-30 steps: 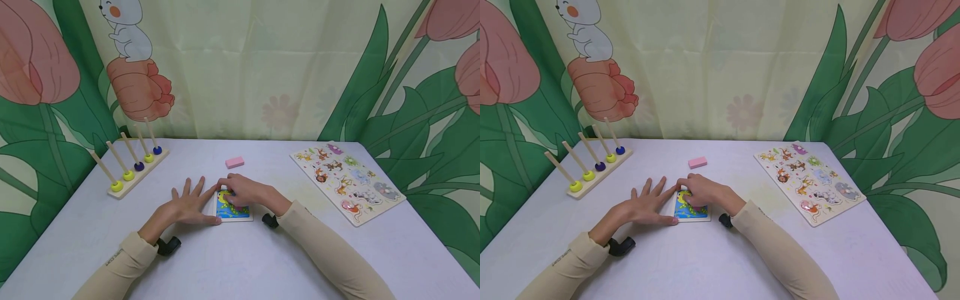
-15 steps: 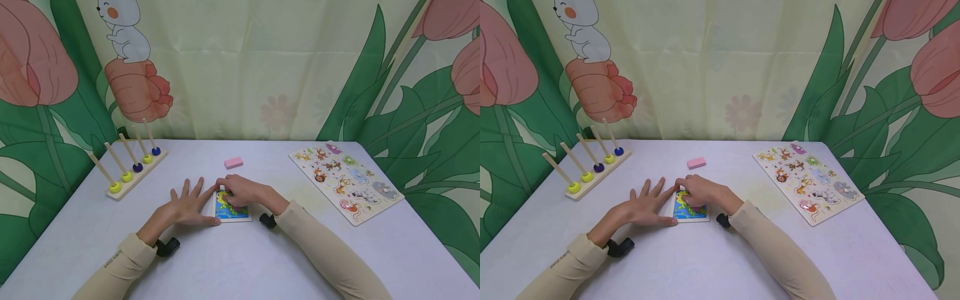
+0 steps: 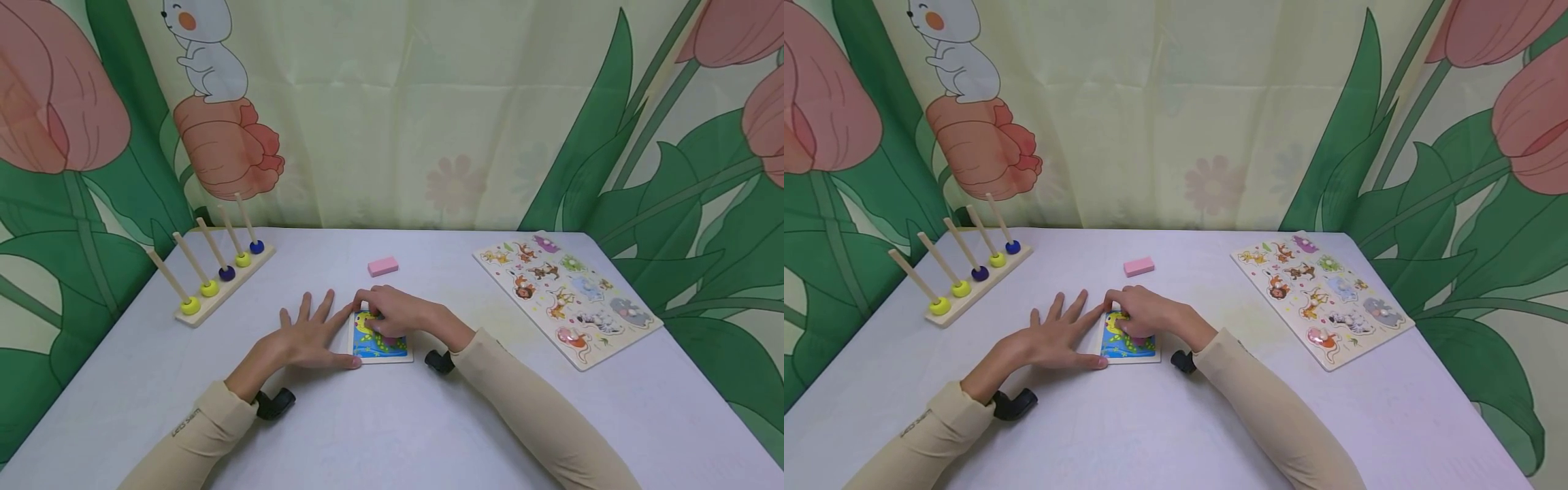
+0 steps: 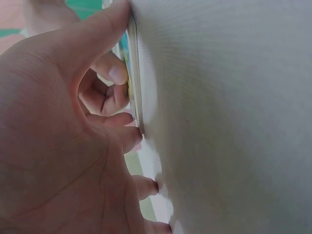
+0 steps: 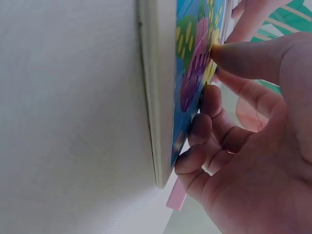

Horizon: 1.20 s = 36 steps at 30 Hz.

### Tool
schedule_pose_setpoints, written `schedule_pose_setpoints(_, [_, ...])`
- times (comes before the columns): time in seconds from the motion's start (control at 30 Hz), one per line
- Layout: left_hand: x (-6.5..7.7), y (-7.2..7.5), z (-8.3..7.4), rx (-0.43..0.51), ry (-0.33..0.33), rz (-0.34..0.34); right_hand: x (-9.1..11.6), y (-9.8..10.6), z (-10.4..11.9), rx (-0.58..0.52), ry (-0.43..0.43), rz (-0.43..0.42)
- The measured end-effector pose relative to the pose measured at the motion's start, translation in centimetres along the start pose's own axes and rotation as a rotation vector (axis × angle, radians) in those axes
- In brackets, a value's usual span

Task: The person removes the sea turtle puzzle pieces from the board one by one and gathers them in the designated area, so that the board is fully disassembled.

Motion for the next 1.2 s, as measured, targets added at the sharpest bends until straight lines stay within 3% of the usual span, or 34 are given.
schedule_pose_setpoints(0.33, [0.2, 0.0, -0.2, 0.004, -0.003, -0.007, 0.4, -0.2, -0.1, -0.028, -0.015, -0.029])
schedule_pose_setpoints(0.83, [-2.0, -1.0, 1.5, -0.03, 0.028, -0.018, 0.6, -0.1, 0.0, -0.068, -0.023, -0.053])
schedule_pose_setpoints(1.2, [-0.3, -0.1, 0.1, -0.008, 0.011, -0.001, 0.6, 0.1, -0.2, -0.063, -0.013, -0.061])
Point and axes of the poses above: each hand's wrist, its own x-axis away from the middle knuckle, its own y-axis out of the back of the hand, z = x × y, the point moved 4 cm from there along -x, towards the middle knuckle, and after that the axes turned 14 degrees about z, right-handed, at the moved point
